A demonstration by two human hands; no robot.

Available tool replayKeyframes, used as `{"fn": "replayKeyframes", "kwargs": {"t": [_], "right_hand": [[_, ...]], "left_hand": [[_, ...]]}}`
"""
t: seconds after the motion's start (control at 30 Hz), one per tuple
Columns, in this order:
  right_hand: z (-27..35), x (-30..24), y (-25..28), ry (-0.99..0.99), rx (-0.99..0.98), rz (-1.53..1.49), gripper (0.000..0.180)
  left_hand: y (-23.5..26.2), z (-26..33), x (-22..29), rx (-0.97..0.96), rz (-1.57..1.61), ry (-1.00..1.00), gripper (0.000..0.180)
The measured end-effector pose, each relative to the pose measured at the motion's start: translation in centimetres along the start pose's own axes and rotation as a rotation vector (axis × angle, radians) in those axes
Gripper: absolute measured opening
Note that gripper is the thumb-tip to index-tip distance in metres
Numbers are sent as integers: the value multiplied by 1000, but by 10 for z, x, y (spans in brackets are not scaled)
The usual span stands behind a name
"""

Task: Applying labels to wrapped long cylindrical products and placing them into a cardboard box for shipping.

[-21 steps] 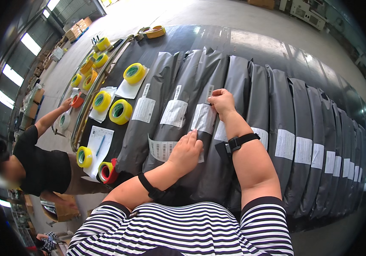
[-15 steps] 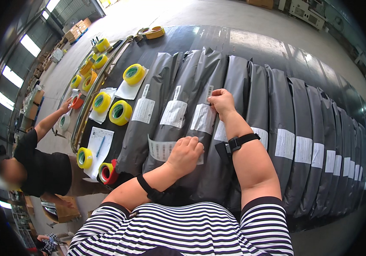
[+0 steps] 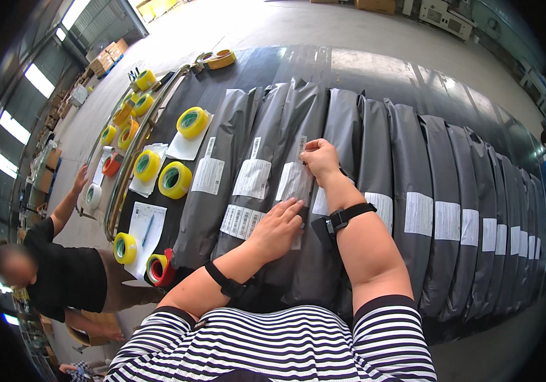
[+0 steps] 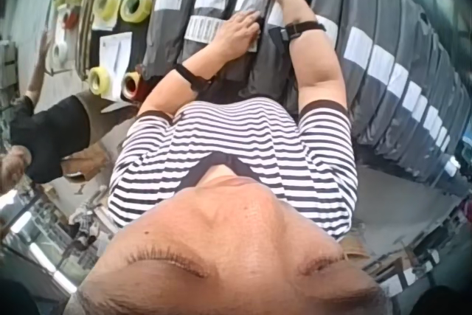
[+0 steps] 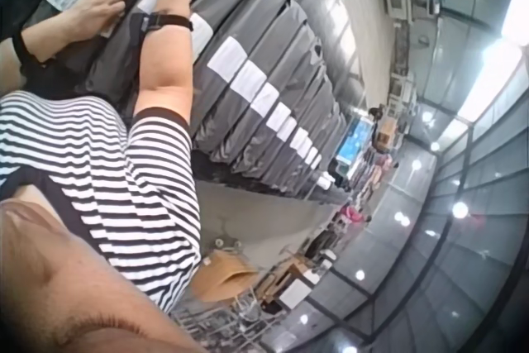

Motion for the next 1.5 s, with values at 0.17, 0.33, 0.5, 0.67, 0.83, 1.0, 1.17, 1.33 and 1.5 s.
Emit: {"fn": "replayKeyframes", "kwargs": {"t": [0.17, 0.33, 0.5, 0.67, 0.83, 1.0, 1.17, 1.33, 1.5], "right_hand": [[-4, 10, 4, 158, 12, 66, 33], [2, 8, 0, 162, 0, 58, 33], [3, 2, 7, 105, -14, -101, 32], [3, 2, 2, 67, -42, -47, 31], [0, 7, -1, 109, -3, 9, 31], [-3, 11, 1, 154, 0, 51, 32], [1, 11, 0, 187, 15, 61, 33], [0, 10, 1, 185, 47, 12, 33], [6, 5, 3, 305, 13, -166, 60]], "left_hand": [[1, -2, 0, 2, 8, -8, 21], [1, 1, -1, 6, 19, 6, 20], [2, 1, 0, 5, 20, 9, 20], [1, 2, -1, 5, 17, 8, 21], [0, 1, -1, 7, 21, 7, 20], [0, 0, -1, 5, 34, 6, 20], [1, 1, -2, 5, 32, 8, 20], [2, 2, -2, 13, 37, 7, 20], [1, 5, -3, 32, -3, 6, 21]]}}
Point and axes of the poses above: each hand's wrist, its own z-axis away from the middle knuckle, its own y-axis out of the back of the hand, x = y × z, the point moved 2 cm from there along -z, towards the middle knuckle, and after that the axes turned 13 degrees about -z, right-handed, at the moved point
